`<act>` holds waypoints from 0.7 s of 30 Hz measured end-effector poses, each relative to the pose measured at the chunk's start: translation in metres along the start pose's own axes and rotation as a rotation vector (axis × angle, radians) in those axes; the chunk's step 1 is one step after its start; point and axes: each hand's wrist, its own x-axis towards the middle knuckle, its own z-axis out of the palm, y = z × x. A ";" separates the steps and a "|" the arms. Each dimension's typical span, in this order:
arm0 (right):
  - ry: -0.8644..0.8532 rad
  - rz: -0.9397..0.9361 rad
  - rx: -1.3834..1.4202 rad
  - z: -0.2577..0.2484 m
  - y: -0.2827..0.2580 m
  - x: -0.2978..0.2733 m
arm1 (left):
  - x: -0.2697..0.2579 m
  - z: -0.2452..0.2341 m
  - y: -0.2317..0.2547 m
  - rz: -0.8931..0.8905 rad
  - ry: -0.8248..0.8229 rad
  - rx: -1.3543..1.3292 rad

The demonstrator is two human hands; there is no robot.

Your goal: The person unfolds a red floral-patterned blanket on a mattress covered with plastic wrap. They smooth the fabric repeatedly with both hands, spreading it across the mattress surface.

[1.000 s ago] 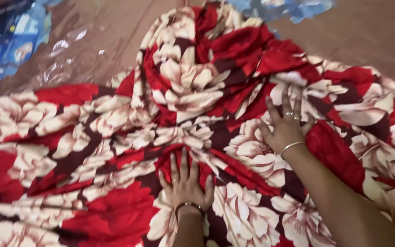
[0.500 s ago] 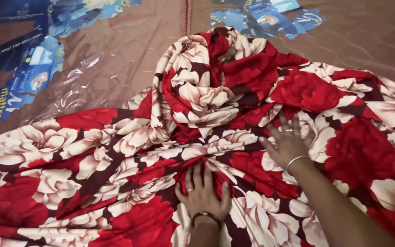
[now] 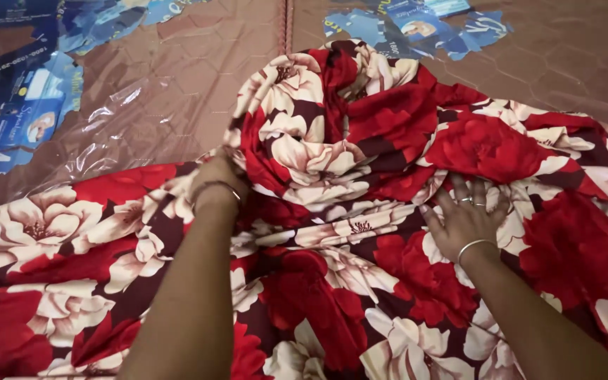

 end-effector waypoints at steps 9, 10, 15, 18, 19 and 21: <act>-0.149 0.080 0.004 -0.010 -0.004 -0.002 | 0.084 -0.014 -0.032 -0.151 0.610 -0.361; -0.093 0.052 0.000 -0.008 -0.003 -0.002 | 0.108 0.004 -0.047 0.025 0.775 -0.169; 0.009 0.012 0.013 0.000 0.001 -0.004 | 0.091 0.011 -0.051 0.037 0.348 0.051; 0.061 -0.003 -0.011 0.001 0.000 -0.003 | 0.068 -0.025 -0.030 0.023 0.294 -0.181; 0.023 0.014 -0.035 -0.001 -0.001 -0.003 | 0.082 -0.027 -0.030 -0.001 0.256 -0.316; -0.016 0.034 -0.057 -0.002 -0.002 -0.004 | 0.137 -0.008 -0.045 -0.021 0.213 -0.448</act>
